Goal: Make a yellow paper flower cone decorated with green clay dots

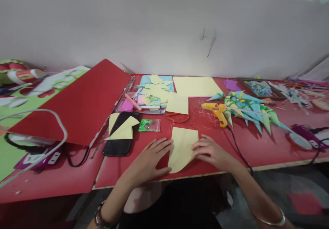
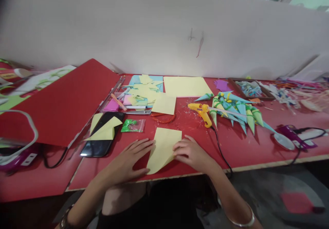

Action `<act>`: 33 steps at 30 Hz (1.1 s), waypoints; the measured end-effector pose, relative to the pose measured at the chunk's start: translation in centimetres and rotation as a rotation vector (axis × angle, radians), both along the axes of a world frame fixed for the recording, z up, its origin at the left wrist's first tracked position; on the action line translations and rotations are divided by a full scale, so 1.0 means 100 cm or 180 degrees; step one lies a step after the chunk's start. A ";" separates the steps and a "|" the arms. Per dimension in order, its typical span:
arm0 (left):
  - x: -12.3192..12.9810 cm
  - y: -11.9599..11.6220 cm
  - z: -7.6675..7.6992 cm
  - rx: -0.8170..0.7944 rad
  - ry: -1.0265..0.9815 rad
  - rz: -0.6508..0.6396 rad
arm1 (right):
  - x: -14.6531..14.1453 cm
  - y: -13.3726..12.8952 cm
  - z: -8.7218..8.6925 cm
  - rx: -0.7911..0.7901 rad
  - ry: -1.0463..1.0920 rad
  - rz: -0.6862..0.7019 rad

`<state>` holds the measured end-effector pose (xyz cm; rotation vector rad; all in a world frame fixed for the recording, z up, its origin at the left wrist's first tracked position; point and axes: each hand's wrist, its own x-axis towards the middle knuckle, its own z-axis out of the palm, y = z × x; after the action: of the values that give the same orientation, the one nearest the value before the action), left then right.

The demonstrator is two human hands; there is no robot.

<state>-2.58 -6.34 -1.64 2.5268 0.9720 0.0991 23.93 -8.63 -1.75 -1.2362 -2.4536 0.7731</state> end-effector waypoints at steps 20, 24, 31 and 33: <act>0.018 -0.003 -0.007 0.0192 -0.0302 0.0744 | -0.042 0.028 -0.022 0.0893 -0.0313 -0.0762; 0.018 -0.004 -0.007 0.0220 -0.0241 0.0709 | -0.044 0.029 -0.023 0.0819 -0.0339 -0.0851; 0.018 -0.004 -0.010 0.0322 -0.0171 0.0677 | -0.048 0.032 -0.021 0.0842 -0.0609 -0.0982; 0.018 -0.003 -0.011 0.0329 -0.0158 0.0671 | -0.049 0.033 -0.021 0.0844 -0.0656 -0.1002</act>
<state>-0.82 -6.67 -2.75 2.4925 1.2396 0.2803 18.99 -5.34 -3.84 -1.6043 -2.3299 0.2385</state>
